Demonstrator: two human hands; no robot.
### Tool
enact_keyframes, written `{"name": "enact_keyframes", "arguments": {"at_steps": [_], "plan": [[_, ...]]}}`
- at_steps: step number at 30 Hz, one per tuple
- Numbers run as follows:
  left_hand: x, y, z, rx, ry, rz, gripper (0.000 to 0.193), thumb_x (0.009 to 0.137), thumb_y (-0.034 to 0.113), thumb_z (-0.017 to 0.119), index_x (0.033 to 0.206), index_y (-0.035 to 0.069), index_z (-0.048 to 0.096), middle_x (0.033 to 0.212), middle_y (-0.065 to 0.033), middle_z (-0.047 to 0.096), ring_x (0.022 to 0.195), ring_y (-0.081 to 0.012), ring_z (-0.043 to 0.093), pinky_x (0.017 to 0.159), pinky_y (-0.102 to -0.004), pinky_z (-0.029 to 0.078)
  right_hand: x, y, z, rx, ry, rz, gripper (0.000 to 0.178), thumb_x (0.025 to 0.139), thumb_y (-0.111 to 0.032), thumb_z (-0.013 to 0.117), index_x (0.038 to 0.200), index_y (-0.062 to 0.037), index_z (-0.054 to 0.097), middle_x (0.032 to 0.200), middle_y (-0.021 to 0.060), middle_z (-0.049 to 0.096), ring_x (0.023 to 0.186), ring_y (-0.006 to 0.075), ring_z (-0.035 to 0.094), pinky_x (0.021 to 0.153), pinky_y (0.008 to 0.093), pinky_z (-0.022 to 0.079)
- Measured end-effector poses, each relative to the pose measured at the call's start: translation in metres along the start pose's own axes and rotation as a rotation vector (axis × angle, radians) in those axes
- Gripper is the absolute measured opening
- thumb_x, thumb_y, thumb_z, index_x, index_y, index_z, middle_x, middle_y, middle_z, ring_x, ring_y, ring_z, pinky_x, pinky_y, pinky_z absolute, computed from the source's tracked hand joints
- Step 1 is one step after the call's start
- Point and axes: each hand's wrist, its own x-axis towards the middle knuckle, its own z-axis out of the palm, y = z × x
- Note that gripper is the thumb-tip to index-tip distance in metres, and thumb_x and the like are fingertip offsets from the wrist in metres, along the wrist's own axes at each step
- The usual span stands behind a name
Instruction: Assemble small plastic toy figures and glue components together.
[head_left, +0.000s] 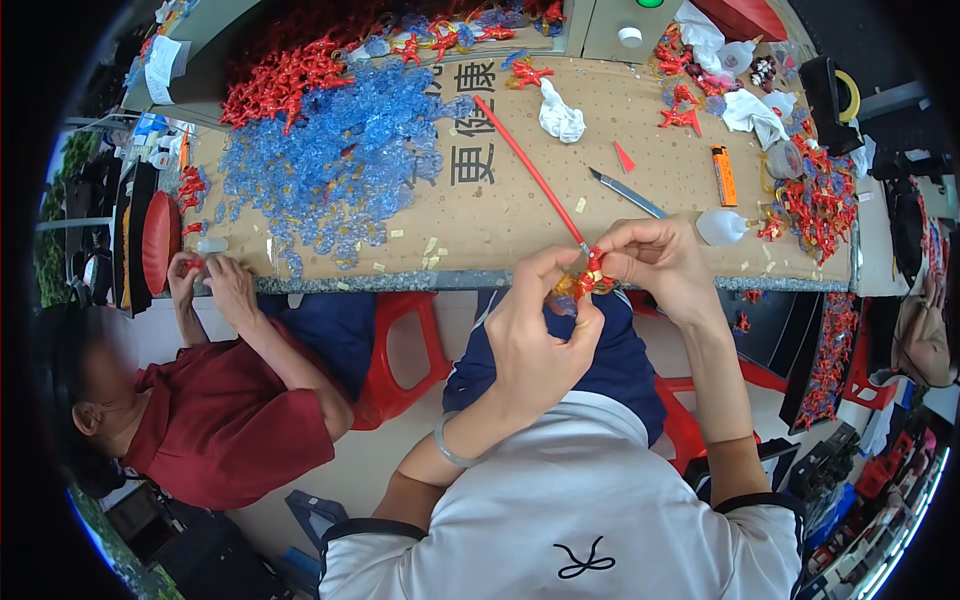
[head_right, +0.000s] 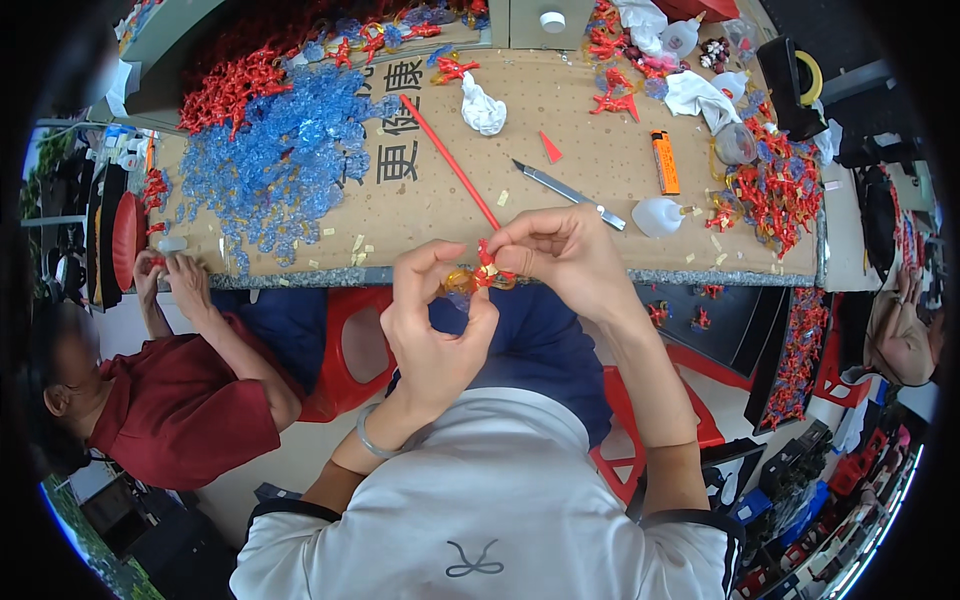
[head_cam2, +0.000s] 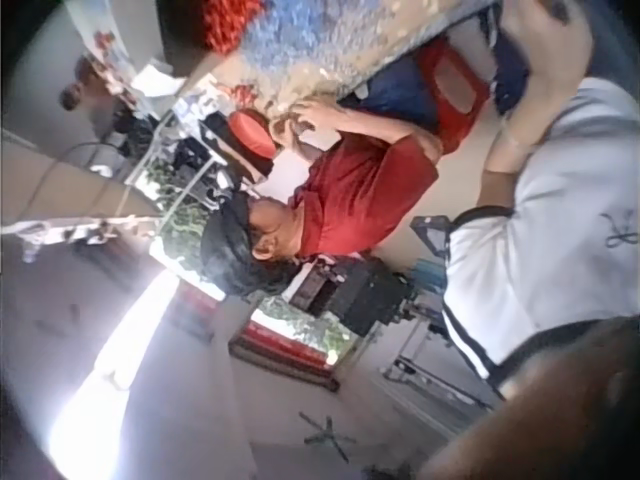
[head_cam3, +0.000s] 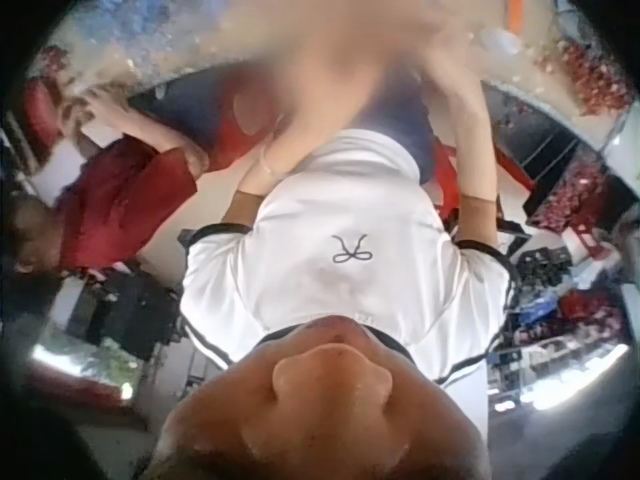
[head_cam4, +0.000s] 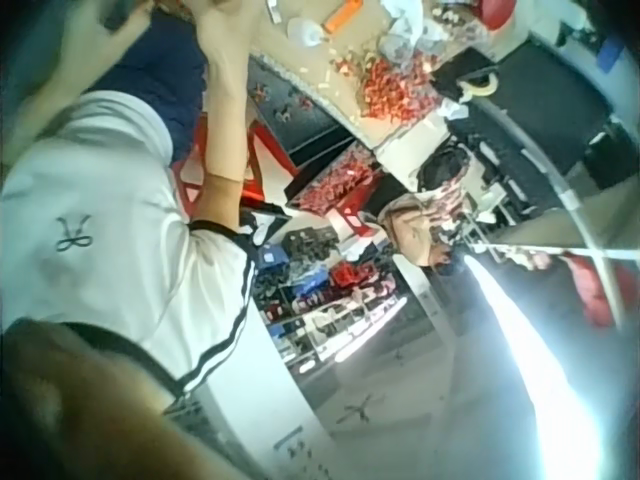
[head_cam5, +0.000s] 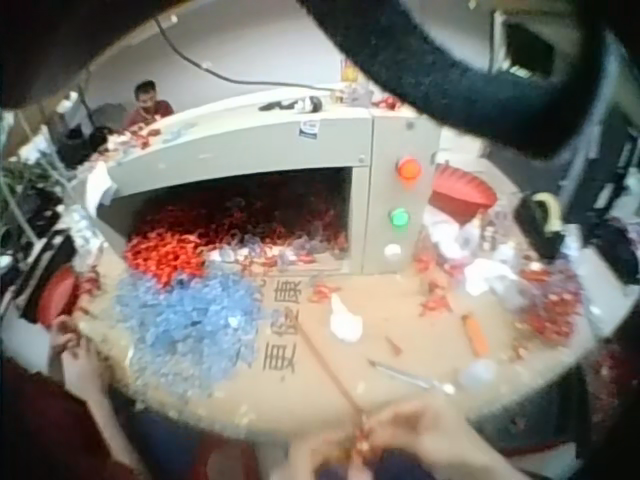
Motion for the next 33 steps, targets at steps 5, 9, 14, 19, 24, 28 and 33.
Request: {"name": "enact_keyframes", "arguments": {"at_steps": [5,9,14,19,24,28,33], "plan": [[-0.001,-0.006,0.001,0.041,-0.035,0.091,0.043,0.071,-0.004,0.065,0.112,-0.001,0.050,0.084,-0.0135,0.063,0.065,-0.0239,0.060,0.063,-0.0275,0.049,-0.007,-0.002,0.007,-0.227,0.092,-0.200,0.009,0.074,0.003,0.069,0.082,0.0018,0.071,0.076,0.0072,0.068,0.070,0.0113,0.061,0.064,0.0252,0.049],[0.005,-0.006,-0.004,-0.303,-0.203,-0.169,0.050,0.077,0.001,0.063,0.121,-0.002,0.040,0.101,-0.0133,0.058,0.090,-0.0192,0.062,0.078,-0.0293,0.050,-0.007,-0.001,-0.002,-0.272,0.119,-0.455,0.010,0.070,0.002,0.071,0.080,0.0006,0.072,0.076,0.0073,0.068,0.070,0.0130,0.059,0.063,0.0266,0.046],[0.016,-0.022,-0.020,-0.995,-0.453,-0.601,0.054,0.095,0.033,0.048,0.130,-0.005,0.034,0.112,-0.0177,0.053,0.098,-0.0233,0.059,0.078,-0.0320,0.050,-0.002,0.004,-0.014,-0.350,0.087,-0.721,0.016,0.066,0.002,0.071,0.081,-0.0016,0.073,0.077,0.0074,0.068,0.072,0.0155,0.059,0.064,0.0263,0.045],[0.020,-0.022,-0.021,-1.026,-0.554,-0.720,0.032,0.092,0.013,0.053,0.117,-0.005,0.047,0.099,-0.0186,0.062,0.087,-0.0236,0.064,0.073,-0.0290,0.051,-0.005,0.005,-0.011,-0.312,0.063,-0.557,0.017,0.070,0.003,0.070,0.086,-0.0024,0.074,0.088,0.0086,0.068,0.077,0.0161,0.060,0.066,0.0259,0.047],[0.012,-0.020,-0.014,-0.790,-0.305,-0.609,0.018,0.084,-0.003,0.059,0.101,-0.005,0.054,0.094,-0.0165,0.064,0.083,-0.0213,0.066,0.070,-0.0280,0.054,-0.010,-0.001,-0.006,-0.259,0.146,-0.321,0.015,0.078,0.001,0.068,0.091,-0.0013,0.072,0.090,0.0099,0.069,0.080,0.0150,0.062,0.073,0.0256,0.049],[0.008,-0.017,-0.011,-0.736,-0.216,-0.546,0.016,0.083,-0.006,0.058,0.098,-0.005,0.053,0.095,-0.0177,0.064,0.084,-0.0210,0.067,0.070,-0.0283,0.056,-0.012,-0.004,0.000,-0.314,0.143,-0.165,0.014,0.078,-0.006,0.071,0.090,-0.0008,0.072,0.087,0.0112,0.070,0.079,0.0139,0.062,0.077,0.0270,0.049],[0.004,-0.018,-0.011,-0.630,-0.209,-0.503,0.018,0.083,-0.007,0.058,0.100,-0.006,0.053,0.094,-0.0182,0.064,0.084,-0.0222,0.067,0.070,-0.0278,0.057,-0.011,0.003,0.002,-0.346,0.140,-0.116,0.016,0.077,-0.011,0.073,0.090,-0.0019,0.073,0.086,0.0111,0.070,0.081,0.0149,0.064,0.080,0.0279,0.048]]}}
